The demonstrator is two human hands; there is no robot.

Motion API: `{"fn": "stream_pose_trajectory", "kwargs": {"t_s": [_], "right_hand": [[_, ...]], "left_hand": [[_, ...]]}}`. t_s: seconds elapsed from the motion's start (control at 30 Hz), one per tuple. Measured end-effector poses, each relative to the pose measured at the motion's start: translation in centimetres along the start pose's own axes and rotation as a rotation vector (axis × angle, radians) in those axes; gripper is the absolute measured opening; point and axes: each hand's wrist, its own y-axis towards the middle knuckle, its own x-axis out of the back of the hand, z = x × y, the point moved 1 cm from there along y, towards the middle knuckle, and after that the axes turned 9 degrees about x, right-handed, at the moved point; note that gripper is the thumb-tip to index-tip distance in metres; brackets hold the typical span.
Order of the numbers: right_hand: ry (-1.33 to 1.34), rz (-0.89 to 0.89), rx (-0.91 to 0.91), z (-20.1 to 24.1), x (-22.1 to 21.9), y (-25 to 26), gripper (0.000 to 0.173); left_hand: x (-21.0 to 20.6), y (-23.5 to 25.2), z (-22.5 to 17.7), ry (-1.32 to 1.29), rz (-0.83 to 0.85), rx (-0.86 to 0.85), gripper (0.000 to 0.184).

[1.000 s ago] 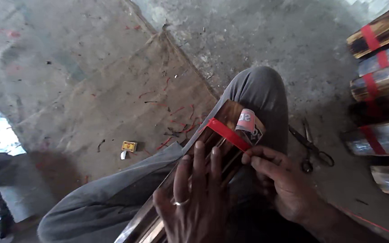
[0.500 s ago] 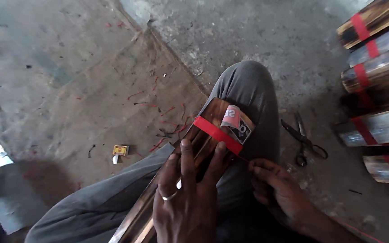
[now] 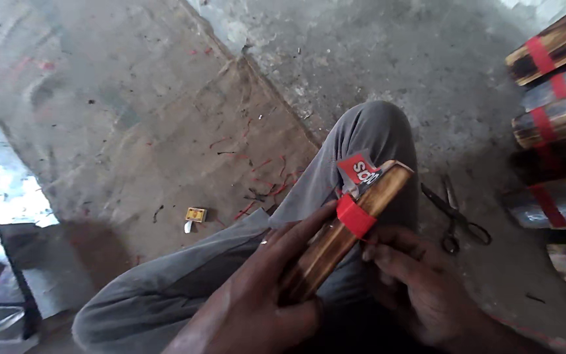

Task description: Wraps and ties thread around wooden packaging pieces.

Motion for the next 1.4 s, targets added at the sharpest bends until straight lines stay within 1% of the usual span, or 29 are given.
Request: {"fn": "stream_pose_trajectory", "kwargs": {"t_s": [0.03,0.07,0.13,0.2,0.23,0.3,0.33,0.4,0.47,0.6,0.77,0.87,0.93,1.03,1.17,1.27,1.33,1.4], "right_hand": [[-0.046,-0.027,-0.015,-0.3,0.2,0.4,0.018],[-0.097,-0.048,-0.03,-0.6,0.5,0.8,0.019],[-0.164,-0.081,-0.05,-1.1,0.9,1.8,0.02],[-0.19,-0.102,-0.073,-1.4,1.0,2.5,0.022],[-0.211,-0.112,-0.077,-1.6,0.9,2.6,0.023],[-0.271,-0.127,-0.075,-2.0,1.1,2.3,0.024],[-0.29,-0.138,-0.067,-2.2,1.5,1.8,0.023],[-0.343,-0.181,-0.044,-2.9,2.7,0.4,0.022],[-0.39,-0.24,-0.017,-3.4,4.3,-1.2,0.022],[-0.332,-0.291,-0.015,-3.5,5.4,-3.0,0.021],[-0.219,-0.197,-0.004,-1.9,4.9,-2.7,0.02],[-0.123,-0.168,0.008,-0.9,4.1,-2.4,0.019],[-0.118,-0.168,0.013,-1.1,4.3,-2.5,0.019],[-0.164,-0.121,0.041,-1.4,4.3,-2.6,0.021],[-0.255,0.008,0.093,-0.2,2.7,-1.4,0.022],[-0.307,0.05,0.121,0.5,1.7,-0.1,0.022],[-0.35,0.054,0.134,0.7,1.5,0.8,0.022],[-0.451,0.065,0.159,1.1,1.6,1.5,0.021]], "left_hand": [[-0.1,0.2,0.4,0.0,-0.055,-0.014,0.087],[0.0,0.2,0.5,0.069,-0.158,-0.035,0.079],[-0.2,-0.5,0.0,0.356,-0.453,-0.054,0.067],[-2.4,-0.2,0.2,0.641,-0.728,-0.051,0.064],[-4.2,0.2,0.8,0.757,-0.796,-0.033,0.069],[-8.0,1.9,2.5,0.903,-0.846,0.057,0.091],[-9.2,2.7,3.3,0.934,-0.871,0.077,0.094],[-9.8,3.5,4.1,0.93,-0.904,0.06,0.091],[-9.5,3.6,4.0,0.936,-0.884,0.041,0.091],[-8.5,3.1,3.9,0.935,-0.817,0.023,0.095],[-6.5,2.0,3.2,0.8,-0.708,-0.064,0.094],[-5.6,1.6,3.0,0.752,-0.653,-0.088,0.1],[-5.5,1.7,3.0,0.738,-0.637,-0.093,0.102],[-4.9,1.5,2.8,0.681,-0.58,-0.098,0.105],[-2.2,0.2,1.5,0.494,-0.386,-0.154,0.106],[-0.3,0.2,0.4,0.451,-0.25,-0.228,0.1],[0.7,0.7,0.0,0.41,-0.19,-0.225,0.097],[1.4,1.2,0.0,0.319,-0.129,-0.189,0.098]]}}
